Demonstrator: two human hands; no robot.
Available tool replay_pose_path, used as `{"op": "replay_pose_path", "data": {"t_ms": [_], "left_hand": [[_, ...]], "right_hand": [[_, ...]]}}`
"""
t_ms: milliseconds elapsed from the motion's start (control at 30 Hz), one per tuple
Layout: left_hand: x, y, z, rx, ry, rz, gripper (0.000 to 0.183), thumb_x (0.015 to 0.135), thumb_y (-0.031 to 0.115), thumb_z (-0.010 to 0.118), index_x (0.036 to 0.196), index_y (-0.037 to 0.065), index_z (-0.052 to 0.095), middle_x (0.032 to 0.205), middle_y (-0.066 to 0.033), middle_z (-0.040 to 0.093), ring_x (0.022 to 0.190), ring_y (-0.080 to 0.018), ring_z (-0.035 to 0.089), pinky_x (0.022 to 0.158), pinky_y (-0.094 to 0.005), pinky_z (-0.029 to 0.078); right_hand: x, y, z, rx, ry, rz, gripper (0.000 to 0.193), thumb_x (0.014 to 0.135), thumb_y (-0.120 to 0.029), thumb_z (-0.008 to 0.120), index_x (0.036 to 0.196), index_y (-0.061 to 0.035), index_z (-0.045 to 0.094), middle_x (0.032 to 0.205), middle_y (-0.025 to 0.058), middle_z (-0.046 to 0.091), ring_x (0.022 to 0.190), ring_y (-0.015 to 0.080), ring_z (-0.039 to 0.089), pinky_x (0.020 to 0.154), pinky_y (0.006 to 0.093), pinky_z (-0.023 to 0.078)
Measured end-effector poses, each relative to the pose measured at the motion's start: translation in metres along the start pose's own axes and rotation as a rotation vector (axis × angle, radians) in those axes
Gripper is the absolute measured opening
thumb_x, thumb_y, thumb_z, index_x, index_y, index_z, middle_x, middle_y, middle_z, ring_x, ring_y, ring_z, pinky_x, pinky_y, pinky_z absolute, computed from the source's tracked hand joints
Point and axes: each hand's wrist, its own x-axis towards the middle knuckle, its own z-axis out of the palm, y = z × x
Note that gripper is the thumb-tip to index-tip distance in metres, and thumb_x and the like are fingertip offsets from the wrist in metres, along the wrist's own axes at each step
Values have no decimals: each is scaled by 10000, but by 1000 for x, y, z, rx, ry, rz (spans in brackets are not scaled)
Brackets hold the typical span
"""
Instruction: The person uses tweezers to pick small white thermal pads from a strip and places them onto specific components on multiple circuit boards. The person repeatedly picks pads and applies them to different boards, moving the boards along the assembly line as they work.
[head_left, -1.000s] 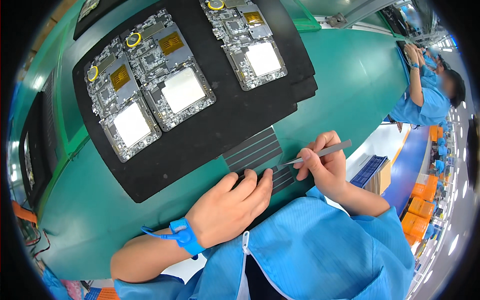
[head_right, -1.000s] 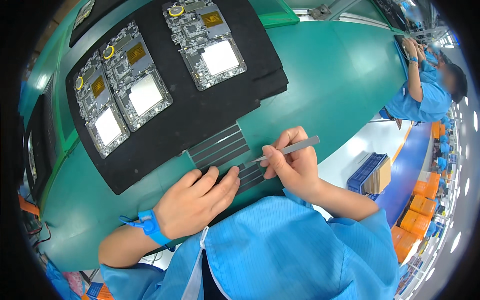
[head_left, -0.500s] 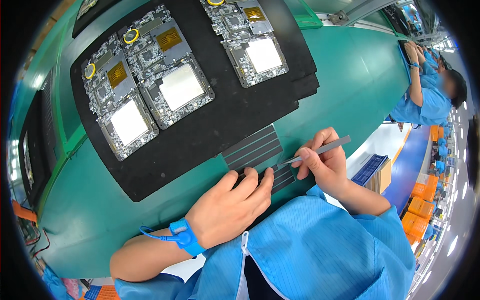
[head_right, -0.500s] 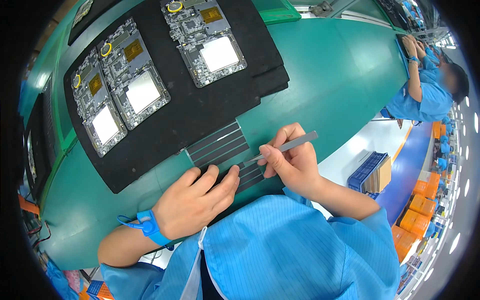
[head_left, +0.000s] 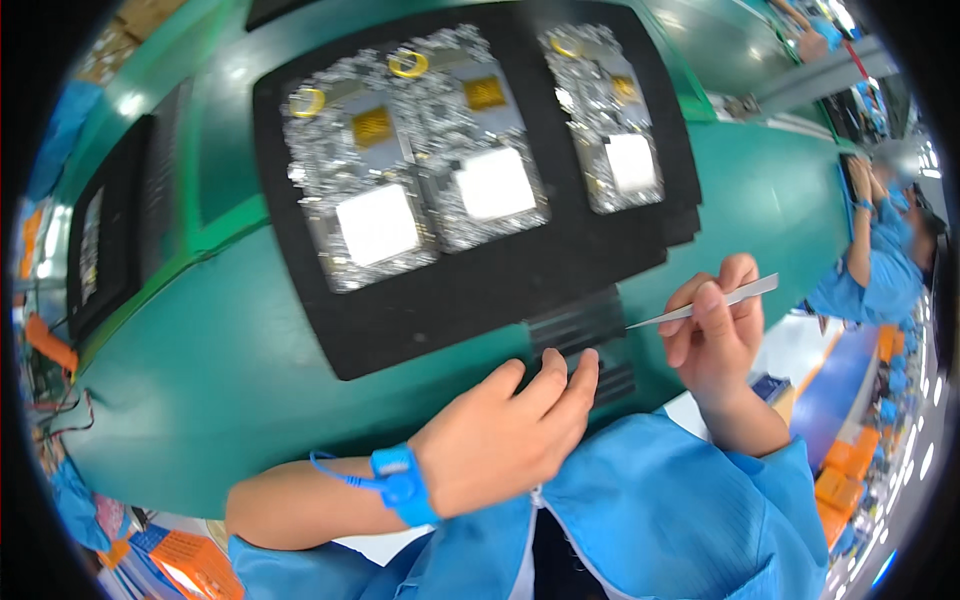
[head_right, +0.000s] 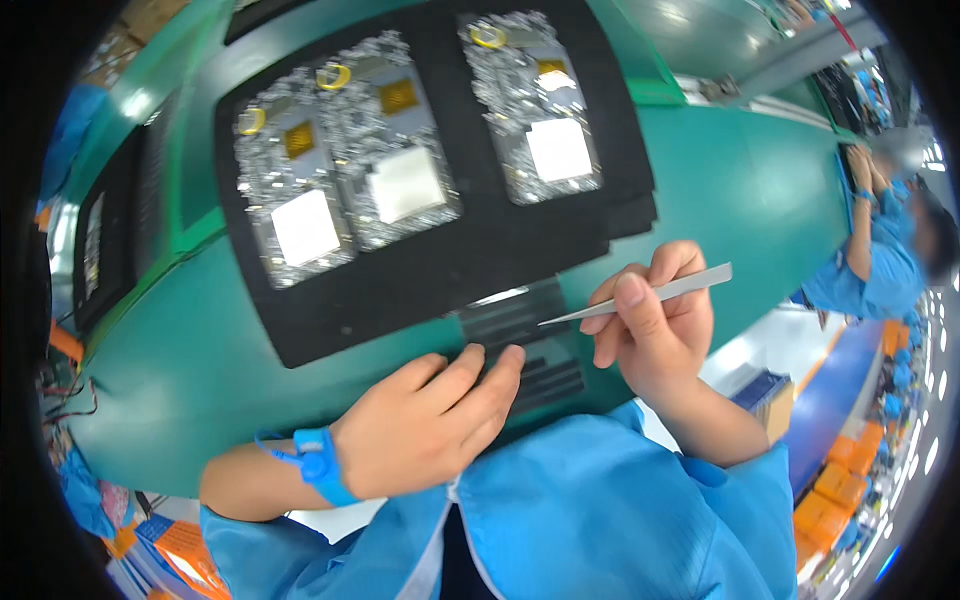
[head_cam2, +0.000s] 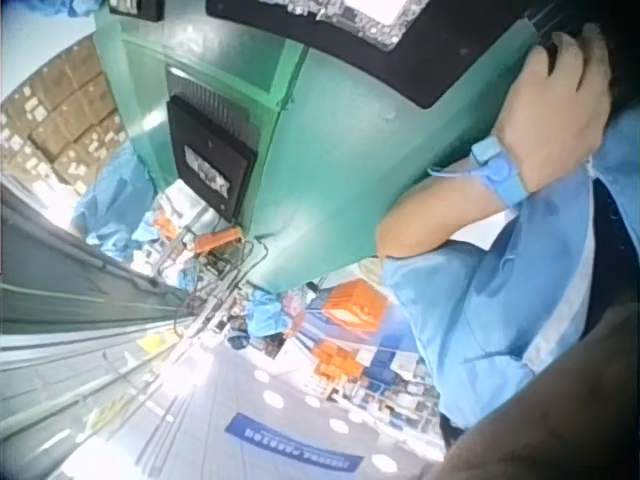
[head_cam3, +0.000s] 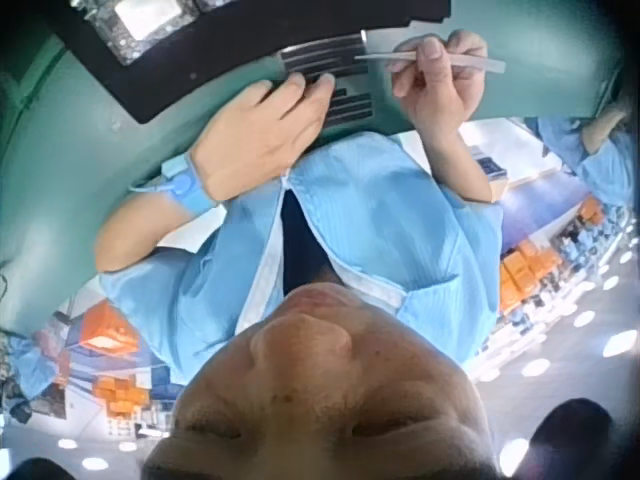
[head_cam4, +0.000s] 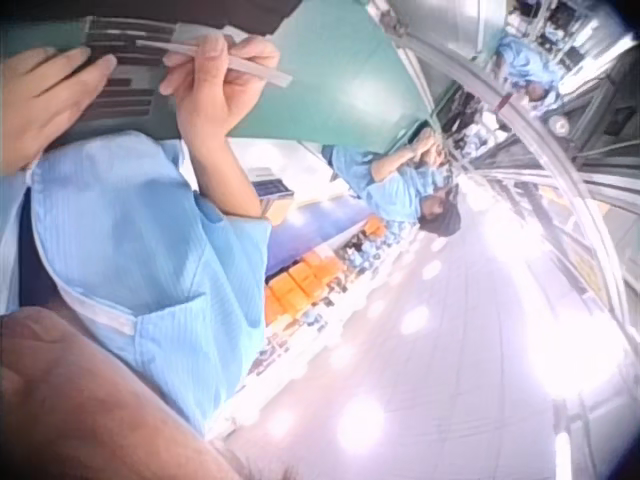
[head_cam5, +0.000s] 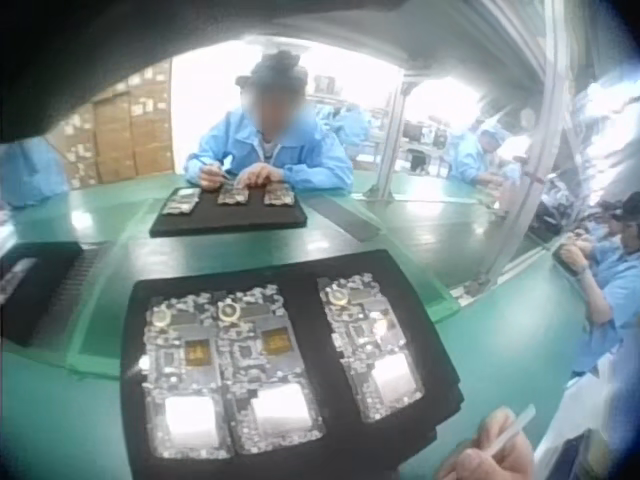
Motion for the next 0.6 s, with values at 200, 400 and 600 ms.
{"op": "replay_pose_path", "data": {"t_ms": [200, 400, 600], "left_hand": [[-26, -20, -26, 209, 182, -814, 560, 729, 196, 710, 1179, -86, 531, 1208, -257, 507, 1107, -402, 503, 890, -440, 463], [-27, -34, -1, 235, 269, -732, 573, 731, 276, 707, 1143, -92, 553, 1183, -277, 507, 1126, -423, 492, 926, -474, 452], [-22, -34, 1, 249, 285, -722, 524, 746, 285, 683, 1094, -93, 575, 1160, -287, 514, 1120, -435, 498, 910, -474, 471]], "right_hand": [[76, 15, 81, 6, -95, 123, 184, 942, -95, 540, 976, -60, 362, 718, 145, 633, 464, 126, 578, 426, 213, 466], [110, 43, 130, -75, -155, 203, 208, 947, -141, 548, 962, -71, 353, 729, 131, 641, 521, 121, 616, 457, 201, 495], [110, 44, 127, -189, -118, 192, 238, 938, -154, 572, 981, -61, 358, 726, 107, 631, 519, 91, 602, 467, 194, 491]]}}
